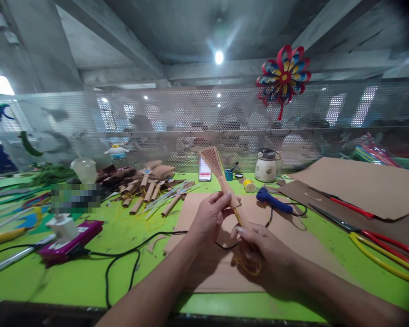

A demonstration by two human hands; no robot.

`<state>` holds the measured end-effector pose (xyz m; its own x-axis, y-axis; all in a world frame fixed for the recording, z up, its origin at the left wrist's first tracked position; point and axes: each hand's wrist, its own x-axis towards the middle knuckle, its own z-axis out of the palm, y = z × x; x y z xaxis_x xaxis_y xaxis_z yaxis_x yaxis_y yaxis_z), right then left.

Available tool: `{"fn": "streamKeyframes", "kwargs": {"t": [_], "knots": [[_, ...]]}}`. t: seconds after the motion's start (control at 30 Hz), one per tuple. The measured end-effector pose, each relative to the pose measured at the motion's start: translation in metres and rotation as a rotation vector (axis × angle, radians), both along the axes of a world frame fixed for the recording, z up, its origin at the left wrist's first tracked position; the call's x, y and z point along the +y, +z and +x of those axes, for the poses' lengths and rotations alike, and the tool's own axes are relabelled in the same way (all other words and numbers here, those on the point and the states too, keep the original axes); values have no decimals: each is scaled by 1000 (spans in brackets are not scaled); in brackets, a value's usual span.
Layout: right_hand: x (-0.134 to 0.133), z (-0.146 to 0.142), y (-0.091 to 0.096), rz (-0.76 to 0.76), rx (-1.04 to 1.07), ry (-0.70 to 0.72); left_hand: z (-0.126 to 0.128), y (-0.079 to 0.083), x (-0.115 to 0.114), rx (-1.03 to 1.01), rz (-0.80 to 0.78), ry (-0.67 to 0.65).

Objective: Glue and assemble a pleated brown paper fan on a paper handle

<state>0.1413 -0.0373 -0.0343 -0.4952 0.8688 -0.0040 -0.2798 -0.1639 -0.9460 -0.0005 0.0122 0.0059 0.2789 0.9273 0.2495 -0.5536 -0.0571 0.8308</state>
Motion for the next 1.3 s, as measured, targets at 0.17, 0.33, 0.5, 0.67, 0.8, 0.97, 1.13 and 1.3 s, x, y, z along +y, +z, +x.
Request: {"fn": "streamKeyframes", "kwargs": {"t": [0.17,0.33,0.5,0.67,0.8,0.97,1.13,1.3], "knots": [[-6,-3,3,-64,74,44,-3,1,-2,13,-32,-22],[-4,-2,1,-26,40,24,-3,0,-1,21,-4,-12],[3,2,-1,64,-112,-72,-1,-1,1,41,-6,11],[3,2,2,138,-129,-134,-1,-2,1,49,5,12],[1,1,2,133,-95,-92,-1,-1,2,51,-1,5],[1,0,2,113,-80,-116,-2,2,1,53,29,-28],[2,0,0,125,-106,-112,-1,3,1,60,24,-22],[6,0,-3,111,-147,-126,0,-1,3,55,13,5]]}}
